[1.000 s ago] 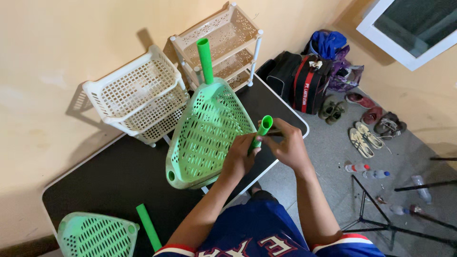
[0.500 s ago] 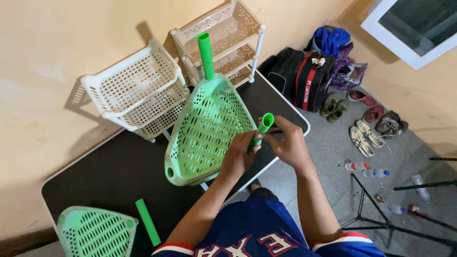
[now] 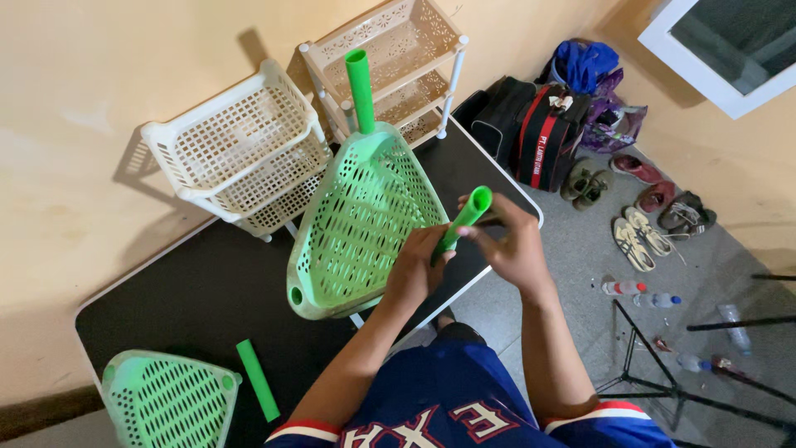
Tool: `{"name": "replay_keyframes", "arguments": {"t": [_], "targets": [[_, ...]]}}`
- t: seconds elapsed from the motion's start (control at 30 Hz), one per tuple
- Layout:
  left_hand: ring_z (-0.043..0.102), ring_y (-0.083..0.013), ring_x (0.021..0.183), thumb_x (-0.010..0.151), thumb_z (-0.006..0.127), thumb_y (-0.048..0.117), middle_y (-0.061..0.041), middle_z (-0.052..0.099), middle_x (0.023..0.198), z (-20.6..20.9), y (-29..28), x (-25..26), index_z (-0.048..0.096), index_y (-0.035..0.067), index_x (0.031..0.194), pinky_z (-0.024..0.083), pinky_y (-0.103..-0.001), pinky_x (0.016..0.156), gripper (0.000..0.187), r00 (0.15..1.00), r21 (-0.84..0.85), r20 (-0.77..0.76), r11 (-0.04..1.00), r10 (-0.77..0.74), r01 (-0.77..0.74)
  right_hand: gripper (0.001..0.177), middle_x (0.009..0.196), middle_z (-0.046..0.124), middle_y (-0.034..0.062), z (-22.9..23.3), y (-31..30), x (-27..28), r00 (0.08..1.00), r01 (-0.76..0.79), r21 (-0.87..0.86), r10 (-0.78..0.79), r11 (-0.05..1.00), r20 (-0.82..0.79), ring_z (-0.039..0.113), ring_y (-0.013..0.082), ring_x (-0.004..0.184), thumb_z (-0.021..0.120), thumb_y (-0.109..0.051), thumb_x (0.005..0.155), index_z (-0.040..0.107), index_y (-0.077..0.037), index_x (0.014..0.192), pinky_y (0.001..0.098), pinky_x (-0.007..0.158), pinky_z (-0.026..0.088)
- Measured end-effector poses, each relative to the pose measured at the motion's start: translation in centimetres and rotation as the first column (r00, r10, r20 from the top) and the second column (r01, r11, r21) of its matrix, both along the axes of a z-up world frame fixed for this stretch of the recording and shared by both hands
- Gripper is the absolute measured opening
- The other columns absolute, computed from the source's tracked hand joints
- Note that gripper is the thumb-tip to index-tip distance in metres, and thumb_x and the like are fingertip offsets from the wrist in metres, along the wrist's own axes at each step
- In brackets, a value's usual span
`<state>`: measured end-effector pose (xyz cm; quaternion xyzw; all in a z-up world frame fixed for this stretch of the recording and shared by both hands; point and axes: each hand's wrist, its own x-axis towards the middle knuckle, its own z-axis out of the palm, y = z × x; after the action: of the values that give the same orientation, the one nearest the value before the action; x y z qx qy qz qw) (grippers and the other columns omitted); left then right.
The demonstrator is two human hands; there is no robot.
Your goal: The person disassembles a green triangular plastic storage rack by removing the baskets and green support poles. They then reassemble the rack by inserting the poles into the baskets and stacking them on a black table.
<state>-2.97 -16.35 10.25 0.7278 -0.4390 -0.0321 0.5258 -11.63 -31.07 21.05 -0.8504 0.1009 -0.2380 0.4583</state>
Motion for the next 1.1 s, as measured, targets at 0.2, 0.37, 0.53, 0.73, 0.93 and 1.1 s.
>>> {"name": "replay_keyframes", "arguments": {"t": [0.2, 0.37, 0.53, 0.73, 0.93, 1.1], "targets": [[0.065, -0.037, 0.109, 0.085, 0.078, 0.014, -0.02, 0.067, 0.118, 0.6, 0.0, -0.1, 0.062, 0.0, 0.133, 0.054, -0.044, 0.095, 0.053, 0.999, -0.01, -0.031, 0.999, 0.044, -0.044, 0.041, 0.107, 0.075, 0.0102, 1.3, -1.5, 0.1, 0.993, 0.06, 0.01, -0.061, 0.998, 0.098, 0.075, 0.016, 0.098, 0.085, -0.013, 0.086, 0.068, 0.001, 0.121, 0.0302, 0.085, 0.061], [0.071, -0.0282, 0.097, 0.086, 0.083, 0.019, -0.016, 0.068, 0.115, 2.9, 0.4, -0.3, 0.061, 0.001, 0.133, 0.058, -0.037, 0.083, 0.054, 0.995, -0.2, -0.051, 0.975, 0.091, -0.099, 0.038, 0.101, 0.075, 0.0074, 1.3, -1.1, 1.5, 0.99, 0.048, 0.175, -0.07, 0.983, 0.125, 0.073, 0.0115, 0.092, 0.085, -0.014, 0.089, 0.067, 0.002, 0.119, 0.026, 0.083, 0.058], [0.073, -0.0238, 0.095, 0.096, 0.077, 0.014, -0.013, 0.071, 0.112, 5.2, 2.0, -0.1, 0.068, 0.003, 0.125, 0.059, -0.033, 0.081, 0.032, 0.978, -0.3, -0.037, 0.931, 0.205, -0.206, 0.036, 0.1, 0.071, 0.0043, 0.7, 0.5, 4.4, 0.976, -0.067, 0.329, -0.007, 0.942, 0.218, 0.067, 0.0093, 0.092, 0.083, -0.01, 0.092, 0.064, 0.003, 0.12, 0.025, 0.081, 0.056], [0.072, -0.0252, 0.103, 0.101, 0.07, 0.013, -0.013, 0.069, 0.113, 7.0, 6.1, -0.2, 0.068, 0.0, 0.126, 0.059, -0.034, 0.085, 0.029, 0.908, -0.33, 0.015, 0.859, 0.419, -0.391, 0.047, 0.113, 0.068, 0.0074, 1.4, 4.7, 7.3, 0.949, -0.282, 0.366, 0.201, 0.887, 0.244, 0.067, 0.0128, 0.101, 0.076, -0.006, 0.095, 0.056, 0.003, 0.137, 0.0279, 0.086, 0.058], [0.067, -0.0229, 0.101, 0.103, 0.067, 0.013, -0.014, 0.065, 0.116, 7.3, 11.5, -1.2, 0.068, -0.001, 0.126, 0.055, -0.034, 0.086, 0.027, 0.779, -0.371, -0.051, 0.712, 0.625, -0.596, 0.062, 0.133, 0.058, 0.0117, 0.8, 12.6, 8.8, 0.84, -0.539, 0.357, 0.457, 0.763, 0.291, 0.062, 0.0184, 0.115, 0.068, 0.002, 0.095, 0.041, 0.002, 0.151, 0.0335, 0.095, 0.058], [0.063, -0.0203, 0.1, 0.101, 0.066, 0.01, -0.013, 0.065, 0.115, 5.6, 15.4, -3.6, 0.063, -0.002, 0.133, 0.053, -0.032, 0.086, 0.034, 0.589, -0.303, -0.143, 0.531, 0.796, -0.791, 0.064, 0.135, 0.052, 0.0139, -1.0, 18.9, 8.1, 0.779, -0.626, 0.305, 0.558, 0.717, 0.287, 0.06, 0.0222, 0.119, 0.062, 0.004, 0.095, 0.038, 0.001, 0.154, 0.0352, 0.097, 0.057]]}}
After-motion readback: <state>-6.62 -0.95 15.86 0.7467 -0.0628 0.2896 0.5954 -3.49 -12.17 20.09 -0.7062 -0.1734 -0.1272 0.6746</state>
